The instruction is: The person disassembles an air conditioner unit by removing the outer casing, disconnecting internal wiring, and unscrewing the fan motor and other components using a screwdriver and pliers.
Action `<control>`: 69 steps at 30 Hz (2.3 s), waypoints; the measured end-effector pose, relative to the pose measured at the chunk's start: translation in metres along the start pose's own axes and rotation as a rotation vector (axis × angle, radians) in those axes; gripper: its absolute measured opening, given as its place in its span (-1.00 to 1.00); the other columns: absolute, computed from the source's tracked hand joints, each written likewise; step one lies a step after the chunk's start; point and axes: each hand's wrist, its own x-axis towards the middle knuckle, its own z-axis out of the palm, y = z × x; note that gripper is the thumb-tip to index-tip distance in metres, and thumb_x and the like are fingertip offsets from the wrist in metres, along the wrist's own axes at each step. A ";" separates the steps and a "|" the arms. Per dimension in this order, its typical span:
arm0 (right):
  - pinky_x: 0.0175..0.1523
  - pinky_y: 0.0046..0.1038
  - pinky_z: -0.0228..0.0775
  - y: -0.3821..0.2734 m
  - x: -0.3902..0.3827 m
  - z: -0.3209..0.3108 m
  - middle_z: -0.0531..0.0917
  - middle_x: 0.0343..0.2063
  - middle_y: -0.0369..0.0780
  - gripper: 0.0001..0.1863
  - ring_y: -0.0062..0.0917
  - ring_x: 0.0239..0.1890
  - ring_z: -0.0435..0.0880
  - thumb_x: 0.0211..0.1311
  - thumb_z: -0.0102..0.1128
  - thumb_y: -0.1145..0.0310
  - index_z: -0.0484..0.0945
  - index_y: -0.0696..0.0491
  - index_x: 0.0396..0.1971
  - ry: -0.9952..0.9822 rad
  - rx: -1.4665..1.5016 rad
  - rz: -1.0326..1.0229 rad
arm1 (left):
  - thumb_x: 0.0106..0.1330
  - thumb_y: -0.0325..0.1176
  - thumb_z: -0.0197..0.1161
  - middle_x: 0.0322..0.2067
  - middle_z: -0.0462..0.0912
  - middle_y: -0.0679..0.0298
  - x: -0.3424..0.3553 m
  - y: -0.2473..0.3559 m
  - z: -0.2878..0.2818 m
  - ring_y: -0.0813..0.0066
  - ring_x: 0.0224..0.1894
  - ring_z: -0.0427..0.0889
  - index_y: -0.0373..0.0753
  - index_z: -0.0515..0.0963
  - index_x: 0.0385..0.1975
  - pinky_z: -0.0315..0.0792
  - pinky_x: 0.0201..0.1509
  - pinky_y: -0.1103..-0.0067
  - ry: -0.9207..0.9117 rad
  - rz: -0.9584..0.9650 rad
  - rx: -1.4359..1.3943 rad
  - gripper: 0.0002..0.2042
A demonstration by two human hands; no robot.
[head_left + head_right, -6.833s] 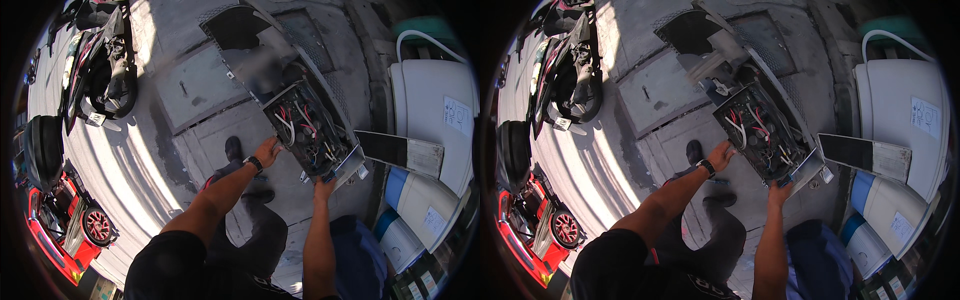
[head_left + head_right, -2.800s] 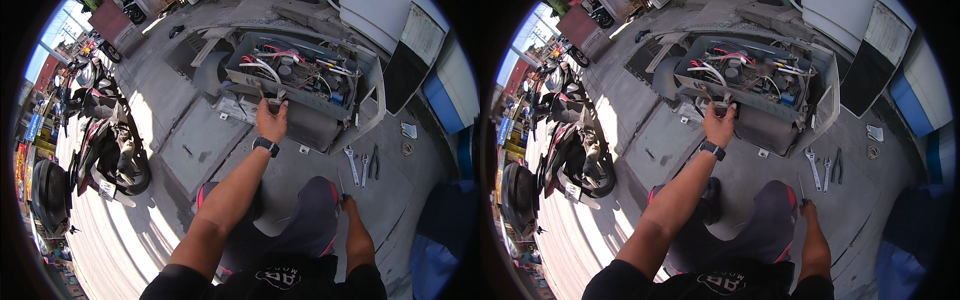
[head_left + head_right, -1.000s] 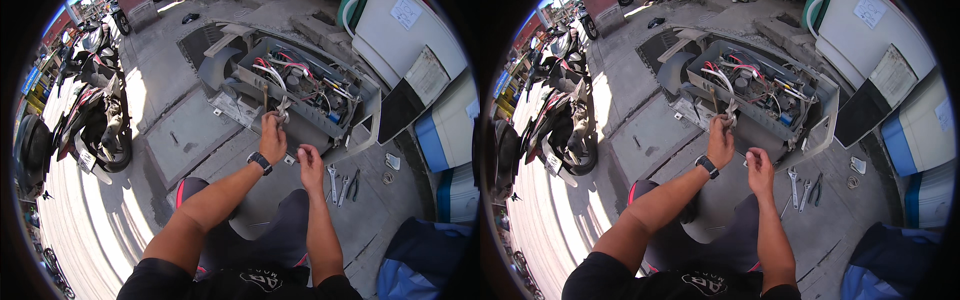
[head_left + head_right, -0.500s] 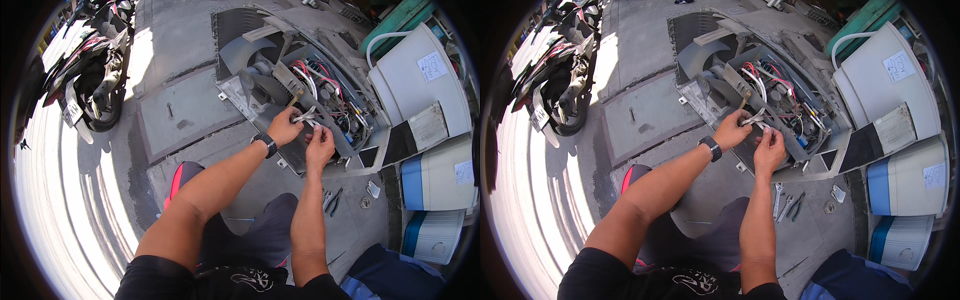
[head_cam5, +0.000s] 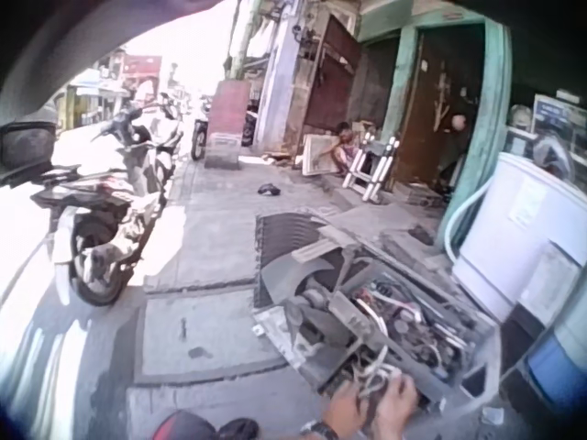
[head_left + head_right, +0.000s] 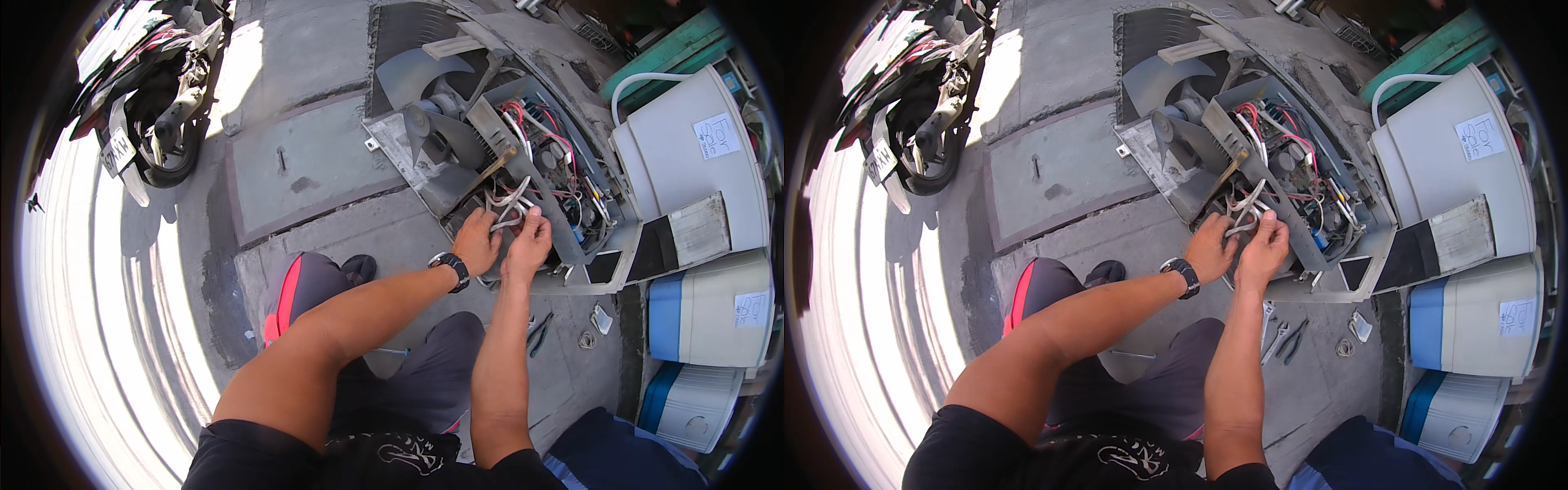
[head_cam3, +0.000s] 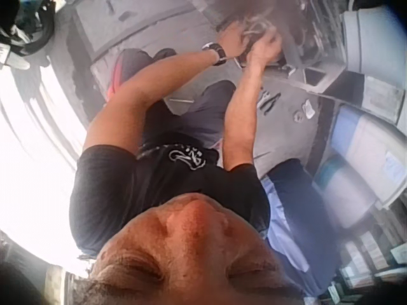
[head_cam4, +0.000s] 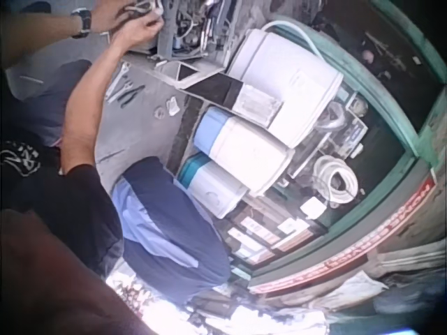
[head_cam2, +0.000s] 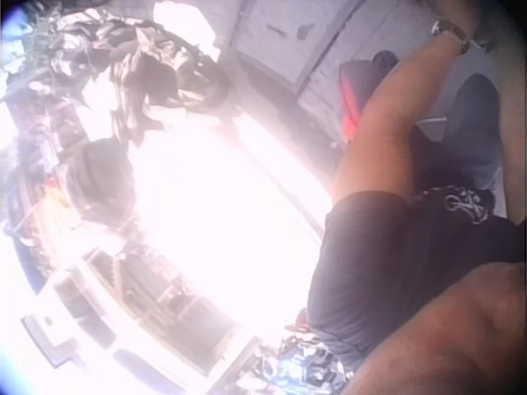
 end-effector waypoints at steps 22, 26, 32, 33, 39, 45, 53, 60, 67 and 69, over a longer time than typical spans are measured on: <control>-0.25 -0.45 0.50 -0.002 -0.017 -0.012 0.57 -0.43 -0.28 -0.83 -0.50 -0.36 0.63 0.36 0.02 0.37 0.47 0.13 -0.39 -0.066 0.198 0.411 | 0.09 -0.48 0.21 0.12 0.44 -0.05 0.008 0.005 -0.024 -0.05 0.15 0.45 -0.40 0.54 -0.17 0.40 0.16 0.23 -0.236 -0.162 0.146 -0.72; -0.34 -0.43 0.31 0.018 -0.008 -0.024 0.49 -0.48 -0.24 -0.74 -0.53 -0.48 0.47 0.32 0.09 0.36 0.41 0.18 -0.54 -0.181 -0.581 -0.334 | 0.08 -0.44 0.18 0.05 0.50 -0.07 0.025 0.006 -0.033 -0.08 0.12 0.48 -0.44 0.54 -0.10 0.38 0.23 0.30 -0.198 -0.220 0.134 -0.64; -0.37 -0.46 0.34 0.014 -0.004 -0.022 0.51 -0.53 -0.26 -0.75 -0.58 -0.50 0.48 0.32 0.09 0.36 0.41 0.14 -0.55 -0.292 -0.238 0.018 | 0.07 -0.41 0.19 0.04 0.52 -0.08 0.038 0.013 -0.047 -0.05 0.15 0.49 -0.41 0.52 -0.04 0.38 0.23 0.34 -0.183 -0.147 -0.075 -0.60; -0.36 -0.48 0.37 0.013 -0.006 -0.022 0.52 -0.53 -0.27 -0.77 -0.60 -0.49 0.51 0.32 0.09 0.35 0.44 0.12 -0.53 -0.292 -0.069 0.164 | 0.11 -0.40 0.20 0.00 0.54 -0.09 0.040 0.015 -0.049 0.00 0.10 0.55 -0.39 0.47 0.01 0.41 0.17 0.33 -0.225 -0.178 -0.055 -0.58; -0.38 -0.48 0.38 0.018 -0.017 -0.018 0.56 -0.51 -0.31 -0.80 -0.58 -0.51 0.54 0.26 0.15 0.39 0.44 0.07 -0.56 -0.214 0.023 0.284 | 0.26 -0.33 0.15 -0.08 0.58 -0.02 0.051 -0.012 -0.052 0.19 -0.03 0.60 -0.32 0.25 0.24 0.44 0.10 0.39 -0.419 -0.239 -0.239 -0.46; -0.38 -0.27 0.30 0.005 -0.020 -0.022 0.43 -0.58 -0.17 -0.81 -0.24 -0.53 0.45 -0.09 0.28 0.47 0.41 0.17 -0.59 -0.119 -0.645 -0.396 | 0.30 -0.26 0.20 -0.04 0.59 -0.05 0.053 0.001 -0.061 0.06 -0.02 0.60 -0.10 0.23 0.32 0.46 0.02 0.30 -0.449 -0.275 -0.141 -0.43; -0.24 -0.29 0.43 0.004 -0.014 -0.027 0.57 -0.45 -0.16 -0.80 -0.27 -0.39 0.61 -0.02 0.22 0.53 0.42 0.15 -0.36 -0.086 -0.564 -0.292 | 0.02 -0.65 0.21 0.02 0.51 -0.02 0.039 -0.007 -0.064 -0.05 0.09 0.47 -0.18 0.20 0.31 0.42 0.17 0.22 -0.301 0.175 0.490 -0.26; -0.06 -0.21 0.46 0.030 -0.050 -0.015 0.65 -0.29 -0.11 -0.68 -0.21 -0.19 0.64 0.14 0.11 0.60 0.42 0.13 -0.07 -0.329 -0.549 -0.361 | -0.02 -0.72 0.23 0.29 0.24 -0.04 0.041 -0.027 -0.064 -0.16 0.27 0.27 -0.20 0.09 0.39 0.33 0.31 0.25 -0.246 0.163 0.465 -0.14; 0.05 -0.15 0.41 0.065 -0.067 -0.030 0.65 -0.18 -0.05 -0.66 -0.13 -0.06 0.58 0.27 0.10 0.50 0.41 0.14 0.05 -0.368 -0.515 -0.252 | 0.11 -0.52 0.26 0.17 0.42 -0.23 0.047 -0.038 -0.063 -0.17 0.16 0.49 -0.36 0.01 0.39 0.42 0.20 0.21 -0.480 -0.086 0.451 -0.19; 0.08 -0.16 0.40 0.062 -0.069 -0.025 0.64 -0.15 -0.05 -0.68 -0.13 -0.02 0.57 0.31 0.10 0.47 0.41 0.15 0.04 -0.395 -0.474 -0.124 | 0.13 -0.48 0.24 0.08 0.50 -0.30 0.033 -0.032 -0.051 -0.17 0.09 0.56 -0.39 0.00 0.39 0.44 0.16 0.22 -0.520 -0.098 0.495 -0.20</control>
